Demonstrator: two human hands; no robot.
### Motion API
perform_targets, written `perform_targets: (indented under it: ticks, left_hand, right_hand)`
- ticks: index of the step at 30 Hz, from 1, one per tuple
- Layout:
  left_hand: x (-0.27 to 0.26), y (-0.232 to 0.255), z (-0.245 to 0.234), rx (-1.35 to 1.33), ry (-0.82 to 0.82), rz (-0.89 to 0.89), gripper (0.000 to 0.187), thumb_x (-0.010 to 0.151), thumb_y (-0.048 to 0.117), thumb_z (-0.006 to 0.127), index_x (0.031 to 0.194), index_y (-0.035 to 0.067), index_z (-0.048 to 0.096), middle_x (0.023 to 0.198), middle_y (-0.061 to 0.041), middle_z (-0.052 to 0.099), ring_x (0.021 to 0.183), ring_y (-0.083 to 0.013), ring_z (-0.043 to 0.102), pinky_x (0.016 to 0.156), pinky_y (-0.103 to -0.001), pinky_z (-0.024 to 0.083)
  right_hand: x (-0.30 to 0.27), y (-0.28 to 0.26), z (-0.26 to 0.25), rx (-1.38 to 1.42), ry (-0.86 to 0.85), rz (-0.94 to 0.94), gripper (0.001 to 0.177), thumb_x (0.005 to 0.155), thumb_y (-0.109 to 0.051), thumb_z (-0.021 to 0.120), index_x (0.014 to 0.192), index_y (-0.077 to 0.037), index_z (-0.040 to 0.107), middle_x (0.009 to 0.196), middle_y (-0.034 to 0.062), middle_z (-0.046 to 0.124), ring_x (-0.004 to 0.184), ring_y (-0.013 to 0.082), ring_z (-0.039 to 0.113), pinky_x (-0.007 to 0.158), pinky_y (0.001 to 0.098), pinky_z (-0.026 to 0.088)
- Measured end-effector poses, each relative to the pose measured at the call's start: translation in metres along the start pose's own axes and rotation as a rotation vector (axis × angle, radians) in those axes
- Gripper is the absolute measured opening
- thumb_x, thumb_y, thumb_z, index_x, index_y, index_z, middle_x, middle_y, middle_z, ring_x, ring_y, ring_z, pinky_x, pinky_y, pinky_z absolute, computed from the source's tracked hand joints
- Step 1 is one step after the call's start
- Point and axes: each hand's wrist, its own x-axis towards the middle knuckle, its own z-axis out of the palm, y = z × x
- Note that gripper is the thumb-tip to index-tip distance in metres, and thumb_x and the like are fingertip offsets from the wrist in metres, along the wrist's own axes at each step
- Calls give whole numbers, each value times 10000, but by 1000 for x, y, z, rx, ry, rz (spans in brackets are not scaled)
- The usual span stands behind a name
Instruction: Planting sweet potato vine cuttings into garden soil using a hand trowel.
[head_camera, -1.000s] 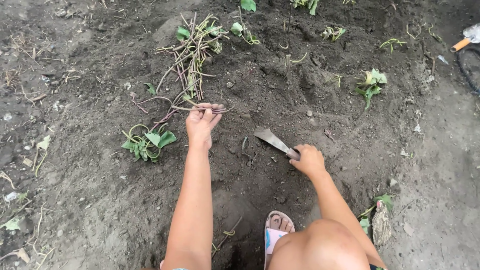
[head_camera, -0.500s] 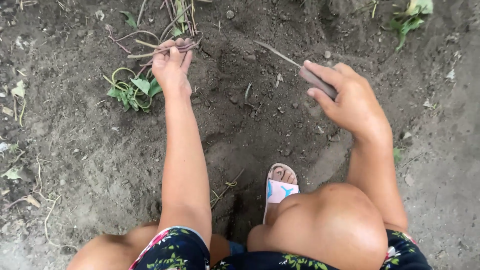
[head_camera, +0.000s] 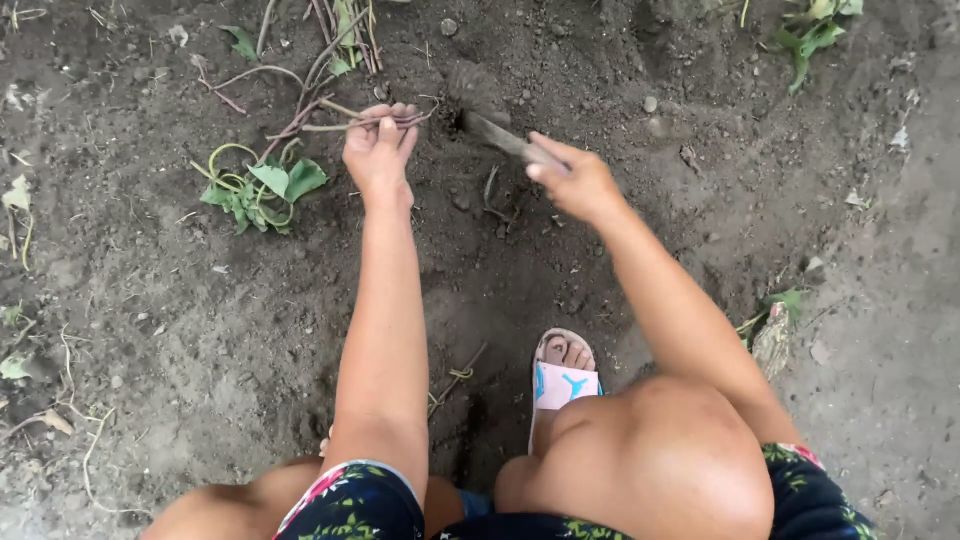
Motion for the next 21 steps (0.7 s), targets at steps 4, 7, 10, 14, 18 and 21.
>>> perform_targets:
  ticks: [4, 7, 10, 14, 18, 21]
  left_hand:
    - [-5, 4, -1, 69, 31, -9, 72, 987, 73, 590, 1033, 71, 646, 1057, -111, 776, 1043, -249, 786, 986, -503, 636]
    - [9, 6, -6, -6, 4, 67, 87, 985, 24, 584, 997, 92, 637, 1029, -120, 772, 1032, -263, 781, 960, -499, 625]
    - [11, 14, -18, 36, 62, 74, 83, 993, 57, 550, 986, 127, 593, 1034, -93, 771, 1059, -272, 786, 1021, -533, 598]
    - [29, 6, -13, -4, 79, 106, 50, 986, 92, 589, 1020, 115, 616, 1073, -98, 771, 1074, -269, 778, 1017, -555, 576]
    - [4, 7, -5, 10, 42, 99, 113, 999, 26, 522, 1006, 86, 617, 1066, -150, 767, 1072, -267, 757, 978, -499, 624]
    - [9, 7, -7, -39, 18, 122, 90, 1004, 31, 542, 1001, 81, 616, 1068, -153, 762, 1078, -293, 763, 994, -522, 609]
  right_hand:
    - [-52, -15, -37, -105, -29, -268, 518, 973, -182, 680, 1479, -224, 573, 1396, -6, 647, 755, -76, 500, 747, 137, 420]
    - [-67, -43, -35, -591, 55, -439, 501, 937, -222, 715, 1424, -309, 632, 1240, -108, 717, 1153, 78, 673, 849, 336, 569]
    - [-21, -10, 43, -1060, -96, -244, 548, 988, -319, 512, 1499, -515, 497, 1096, 131, 744, 970, 362, 716, 669, 491, 554]
    - [40, 74, 88, -1058, 278, -671, 632, 938, -267, 609, 1539, -361, 437, 804, 130, 617, 551, 391, 669, 428, 524, 524]
    - [33, 47, 39, 33, -56, -304, 575, 960, -152, 687, 1496, -249, 504, 1446, 32, 617, 1366, 141, 566, 1237, 336, 315]
    - [-35, -32, -25, -135, -86, -292, 568, 963, -155, 661, 1505, -227, 508, 1405, -22, 630, 1384, 84, 511, 1218, 309, 293]
